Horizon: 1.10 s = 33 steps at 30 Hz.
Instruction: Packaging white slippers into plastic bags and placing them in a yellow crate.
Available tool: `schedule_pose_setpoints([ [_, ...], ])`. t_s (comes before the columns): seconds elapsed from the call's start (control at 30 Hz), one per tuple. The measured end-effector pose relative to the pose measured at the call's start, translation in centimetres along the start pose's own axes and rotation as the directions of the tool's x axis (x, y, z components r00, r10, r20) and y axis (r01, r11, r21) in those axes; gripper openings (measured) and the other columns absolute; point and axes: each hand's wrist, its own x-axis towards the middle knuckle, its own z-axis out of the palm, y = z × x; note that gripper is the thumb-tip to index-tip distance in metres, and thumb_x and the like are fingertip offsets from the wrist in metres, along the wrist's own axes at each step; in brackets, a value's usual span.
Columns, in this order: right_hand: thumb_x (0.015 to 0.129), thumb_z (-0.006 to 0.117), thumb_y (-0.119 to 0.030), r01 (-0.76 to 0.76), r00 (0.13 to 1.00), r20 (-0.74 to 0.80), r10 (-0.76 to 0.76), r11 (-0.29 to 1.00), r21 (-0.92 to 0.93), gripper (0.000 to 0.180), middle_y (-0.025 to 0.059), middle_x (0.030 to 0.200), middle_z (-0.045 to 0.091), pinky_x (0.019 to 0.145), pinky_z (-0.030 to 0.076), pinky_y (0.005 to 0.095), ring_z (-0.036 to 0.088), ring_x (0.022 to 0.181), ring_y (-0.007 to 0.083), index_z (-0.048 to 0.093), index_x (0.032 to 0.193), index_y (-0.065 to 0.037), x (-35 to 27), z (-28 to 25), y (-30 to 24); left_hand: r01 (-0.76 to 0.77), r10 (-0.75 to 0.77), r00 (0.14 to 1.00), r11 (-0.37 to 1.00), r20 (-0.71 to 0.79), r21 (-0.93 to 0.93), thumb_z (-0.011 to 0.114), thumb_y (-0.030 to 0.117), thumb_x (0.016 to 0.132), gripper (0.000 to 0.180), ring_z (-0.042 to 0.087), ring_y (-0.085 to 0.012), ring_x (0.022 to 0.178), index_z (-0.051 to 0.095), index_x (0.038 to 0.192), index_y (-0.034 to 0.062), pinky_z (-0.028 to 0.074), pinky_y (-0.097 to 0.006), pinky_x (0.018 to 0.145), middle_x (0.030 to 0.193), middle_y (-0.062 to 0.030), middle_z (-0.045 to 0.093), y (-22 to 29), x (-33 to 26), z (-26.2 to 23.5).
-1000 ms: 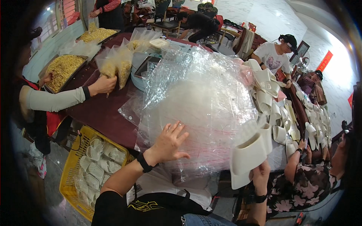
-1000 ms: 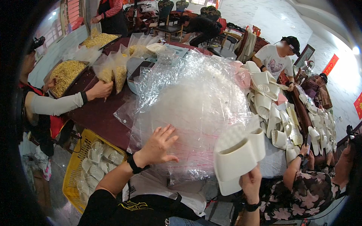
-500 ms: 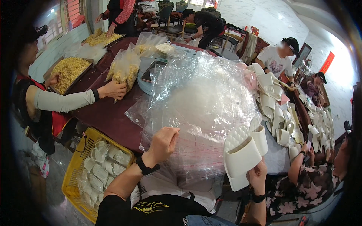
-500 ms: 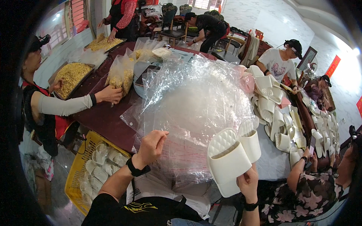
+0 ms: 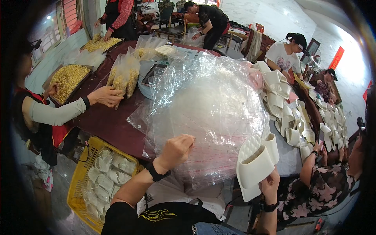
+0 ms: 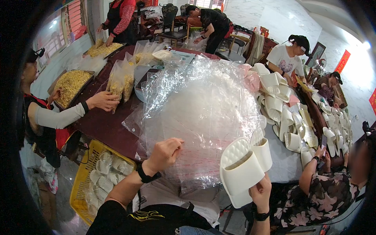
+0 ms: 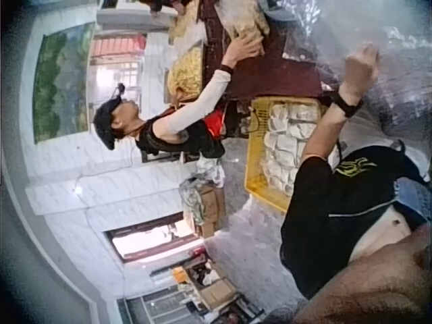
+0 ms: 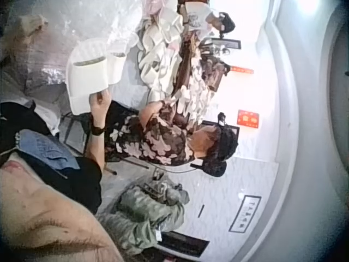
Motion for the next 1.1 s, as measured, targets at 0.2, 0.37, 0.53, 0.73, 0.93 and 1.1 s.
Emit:
schedule_pose_setpoints([
  [0.2,0.091,0.066,0.0,0.062,0.998,0.003,-0.062,0.998,0.014,0.022,0.0114,0.12,0.058,0.084,0.048,0.027,0.062,0.104,0.0179,0.066,0.112,0.008,-0.6,-0.3,1.9,-0.142,0.15,0.986,0.984,-0.07,0.111,0.065,-0.003,0.085,0.011,0.073,-0.0333,0.086,0.061,0.095,0.0002,0.059,-0.036,0.074,0.098,-0.0158,0.073,1.0,0.7,-0.1],
  [0.37,0.09,0.065,0.003,0.03,0.999,-0.017,-0.029,0.999,0.045,0.022,0.012,0.123,0.058,0.084,0.048,0.0276,0.061,0.105,0.018,0.066,0.111,0.009,-1.4,-0.2,1.9,0.369,-0.439,0.889,0.856,-0.13,-0.363,0.051,0.0,0.1,0.013,0.076,-0.0237,0.088,0.058,0.111,-0.0029,0.059,-0.031,0.076,0.104,-0.0189,0.074,0.0,0.7,-0.6],
  [0.53,0.086,0.066,0.0,0.019,1.0,-0.009,-0.019,1.0,0.016,0.028,0.015,0.124,0.06,0.087,0.049,0.0301,0.063,0.108,0.023,0.067,0.114,0.008,-2.1,-0.2,0.9,0.333,-0.429,0.884,0.855,-0.183,-0.397,0.049,0.002,0.102,0.021,0.075,-0.0222,0.092,0.058,0.121,-0.0018,0.059,-0.03,0.077,0.103,-0.0179,0.074,0.6,2.7,-1.6],
  [0.73,0.074,0.067,0.002,0.174,0.962,0.234,-0.138,0.975,-0.139,0.039,0.0197,0.125,0.067,0.109,0.041,0.047,0.057,0.127,0.0426,0.074,0.112,-0.001,-2.0,0.7,-2.7,0.298,-0.336,0.933,0.922,-0.131,-0.248,0.054,0.004,0.102,0.018,0.075,-0.0226,0.093,0.064,0.116,-0.0018,0.058,-0.031,0.076,0.102,-0.0163,0.075,0.4,2.5,-0.9],
  [0.93,0.072,0.068,-0.001,0.548,0.711,0.623,-0.325,0.812,-0.202,0.029,0.0107,0.118,0.067,0.108,0.035,0.0517,0.053,0.125,0.0328,0.074,0.1,-0.005,0.4,4.5,-2.9,0.176,-0.18,0.983,0.977,-0.025,-0.119,0.058,0.005,0.098,0.016,0.073,-0.0295,0.098,0.066,0.11,-0.0006,0.056,-0.036,0.078,0.106,-0.0176,0.073,1.4,2.7,0.5],
  [1.1,0.073,0.066,-0.004,0.7,0.657,0.673,-0.341,0.608,-0.375,0.018,0.0081,0.102,0.065,0.106,0.038,0.046,0.055,0.118,0.0274,0.071,0.09,-0.005,4.1,6.9,-3.7,-0.089,0.082,0.994,0.992,0.066,0.095,0.058,0.006,0.092,0.005,0.045,-0.0422,0.14,0.062,0.09,0.0038,0.031,-0.059,0.112,0.145,-0.0222,0.055,2.2,3.8,0.0],
])
